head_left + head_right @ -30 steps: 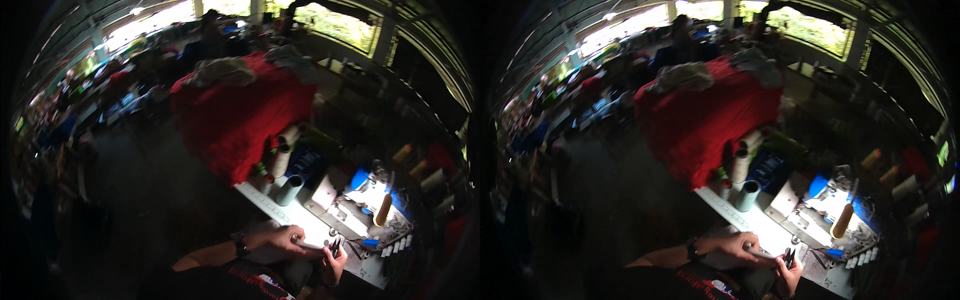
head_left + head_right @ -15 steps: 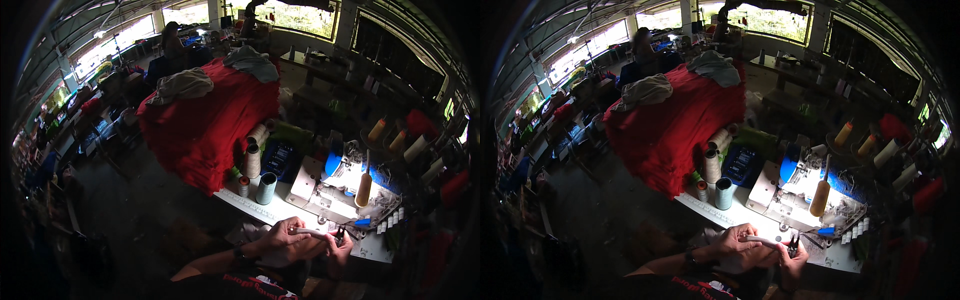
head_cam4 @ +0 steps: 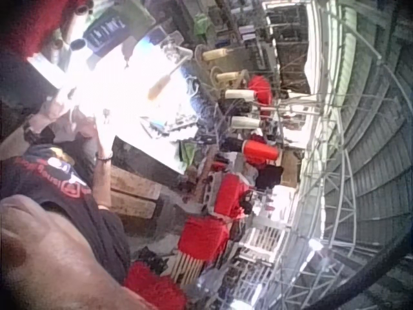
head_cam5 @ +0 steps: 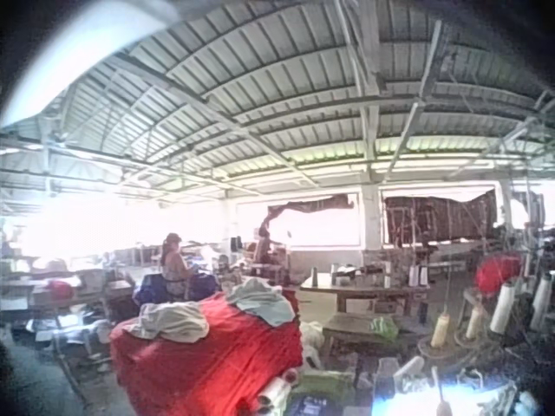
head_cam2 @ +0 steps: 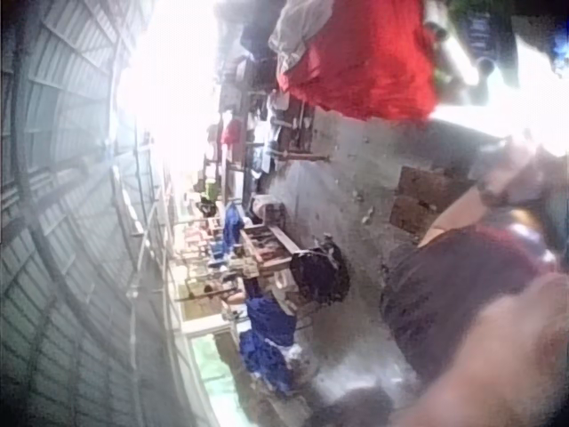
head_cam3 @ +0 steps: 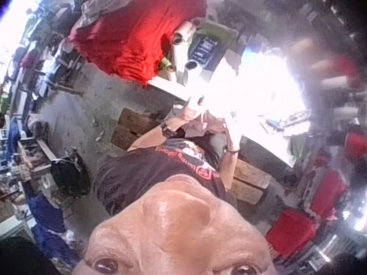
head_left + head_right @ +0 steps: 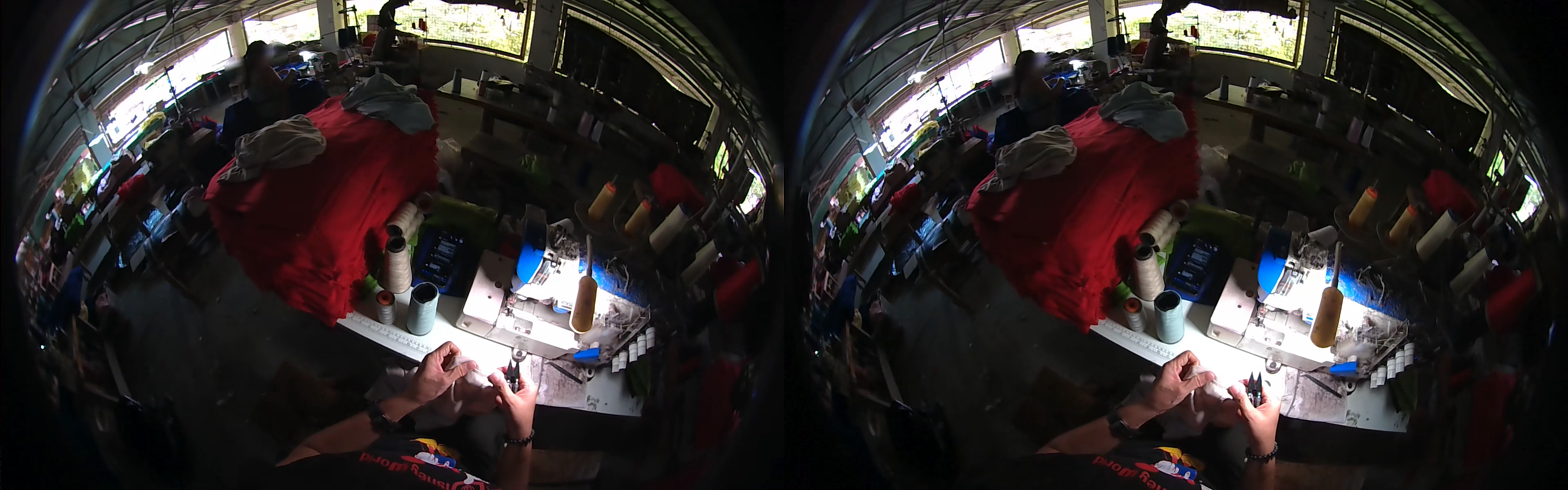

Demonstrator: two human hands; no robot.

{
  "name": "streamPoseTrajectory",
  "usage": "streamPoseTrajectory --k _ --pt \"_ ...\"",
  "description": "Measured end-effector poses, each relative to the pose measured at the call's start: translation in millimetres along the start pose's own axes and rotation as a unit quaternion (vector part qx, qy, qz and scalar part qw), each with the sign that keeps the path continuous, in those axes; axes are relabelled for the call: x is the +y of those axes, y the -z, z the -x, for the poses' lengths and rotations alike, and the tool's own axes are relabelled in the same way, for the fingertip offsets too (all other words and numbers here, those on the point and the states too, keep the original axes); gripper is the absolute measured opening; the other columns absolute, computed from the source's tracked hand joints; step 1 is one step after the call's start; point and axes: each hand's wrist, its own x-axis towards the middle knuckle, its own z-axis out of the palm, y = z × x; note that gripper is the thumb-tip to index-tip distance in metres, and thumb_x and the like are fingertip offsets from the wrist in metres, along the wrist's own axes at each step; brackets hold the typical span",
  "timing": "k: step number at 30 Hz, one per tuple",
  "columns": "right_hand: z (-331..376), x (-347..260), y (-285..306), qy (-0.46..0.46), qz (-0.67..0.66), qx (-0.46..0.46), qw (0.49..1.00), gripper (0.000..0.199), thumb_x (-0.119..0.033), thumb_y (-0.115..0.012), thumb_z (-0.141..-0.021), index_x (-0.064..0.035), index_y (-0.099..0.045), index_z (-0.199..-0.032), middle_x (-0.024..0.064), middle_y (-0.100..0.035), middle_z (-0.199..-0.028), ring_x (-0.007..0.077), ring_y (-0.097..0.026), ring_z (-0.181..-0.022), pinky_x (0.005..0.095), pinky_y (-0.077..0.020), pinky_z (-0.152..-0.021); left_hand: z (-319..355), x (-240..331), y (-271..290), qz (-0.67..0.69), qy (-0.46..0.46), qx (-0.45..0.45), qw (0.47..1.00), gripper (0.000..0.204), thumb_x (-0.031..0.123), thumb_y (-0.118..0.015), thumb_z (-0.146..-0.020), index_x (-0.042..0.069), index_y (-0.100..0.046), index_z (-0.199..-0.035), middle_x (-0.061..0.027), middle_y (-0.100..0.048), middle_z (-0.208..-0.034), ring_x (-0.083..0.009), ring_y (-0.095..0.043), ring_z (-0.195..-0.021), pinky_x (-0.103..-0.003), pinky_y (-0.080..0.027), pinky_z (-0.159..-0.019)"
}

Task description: The person uses a pair of scissors to trim the edges of a piece of light-colored fabric held in their hands. The task is performed at a sewing station with a sewing machine and spools of thread visible in the background.

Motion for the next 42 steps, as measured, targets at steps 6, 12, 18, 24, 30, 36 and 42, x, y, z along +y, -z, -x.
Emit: streamPoseTrajectory --k 6,12,18,24,30,36,42 --pt "1.2 -8.4 -11.8 -0.029 -0.026 -0.014 0.999 0.014 -0.005 -0.069 -0.083 -0.0032 -0.058 -0.091 0.0021 -0.065 -0.072 0.0006 -0.047 -0.051 0.0158 -0.0327 -0.043 0.2 -0.8 7.2 -0.048 -0.040 0.030 0.998 0.022 0.015 -0.070 -0.086 0.005 -0.051 -0.087 0.0047 -0.045 -0.068 -0.0022 -0.037 -0.064 -0.019 -0.035 -0.055" --pt "-3.3 -3.9 -17.5 0.003 -0.049 0.007 0.999 0.012 -0.006 -0.068 -0.085 -0.0053 -0.057 -0.088 -0.0020 -0.059 -0.068 0.0001 -0.043 -0.049 0.0168 -0.0295 -0.041 -6.4 4.9 18.3 -0.153 -0.016 -0.020 0.988 0.022 0.017 -0.069 -0.086 0.000 -0.060 -0.096 -0.0008 -0.063 -0.083 -0.0024 -0.051 -0.073 -0.019 -0.042 -0.061" --pt "-4.7 -4.7 -11.6 -0.015 -0.089 -0.022 0.996 0.018 -0.006 -0.070 -0.083 -0.0056 -0.056 -0.095 0.0015 -0.062 -0.072 0.0003 -0.042 -0.047 0.0162 -0.0287 -0.041 -5.1 -14.2 24.3 -0.045 0.024 -0.051 0.997 0.015 0.016 -0.068 -0.087 0.003 -0.061 -0.088 0.0036 -0.060 -0.080 -0.0004 -0.046 -0.069 -0.016 -0.038 -0.060" --pt "-0.7 -4.8 -19.5 -0.040 -0.140 -0.034 0.989 0.016 -0.007 -0.069 -0.085 -0.0037 -0.056 -0.095 0.0061 -0.066 -0.077 0.0035 -0.054 -0.056 0.0158 -0.0352 -0.044 -0.8 -7.6 20.3 0.150 0.099 -0.063 0.982 0.010 0.010 -0.069 -0.085 0.007 -0.060 -0.087 0.0061 -0.055 -0.078 0.0005 -0.047 -0.071 -0.016 -0.038 -0.065" --pt "-3.4 -2.5 -20.9 -0.052 -0.141 -0.045 0.988 0.018 -0.008 -0.068 -0.085 -0.0025 -0.056 -0.098 0.0089 -0.067 -0.083 0.0083 -0.063 -0.068 0.0153 -0.0416 -0.049 -1.6 18.8 16.2 0.195 0.115 -0.049 0.973 0.013 0.010 -0.071 -0.083 0.008 -0.058 -0.087 0.0057 -0.054 -0.080 -0.0004 -0.046 -0.072 -0.017 -0.037 -0.065" --pt "-10.4 -4.7 -21.9 -0.029 -0.125 -0.018 0.992 0.021 -0.006 -0.067 -0.086 -0.0027 -0.056 -0.103 0.0006 -0.061 -0.074 0.0006 -0.042 -0.051 0.0162 -0.0306 -0.045 -8.5 8.3 13.5 0.123 0.087 0.030 0.988 0.016 0.011 -0.071 -0.084 0.004 -0.058 -0.090 0.0036 -0.059 -0.080 -0.0015 -0.051 -0.073 -0.017 -0.040 -0.064" --pt "-12.6 4.8 -9.1 -0.011 -0.158 -0.033 0.987 0.022 -0.003 -0.065 -0.086 -0.0002 -0.055 -0.105 0.0035 -0.063 -0.079 0.0028 -0.050 -0.056 0.0163 -0.0369 -0.048 -8.2 -6.9 15.4 0.136 0.104 0.000 0.985 0.023 0.012 -0.068 -0.087 -0.001 -0.062 -0.106 -0.0008 -0.064 -0.091 -0.0032 -0.055 -0.080 -0.017 -0.044 -0.072"
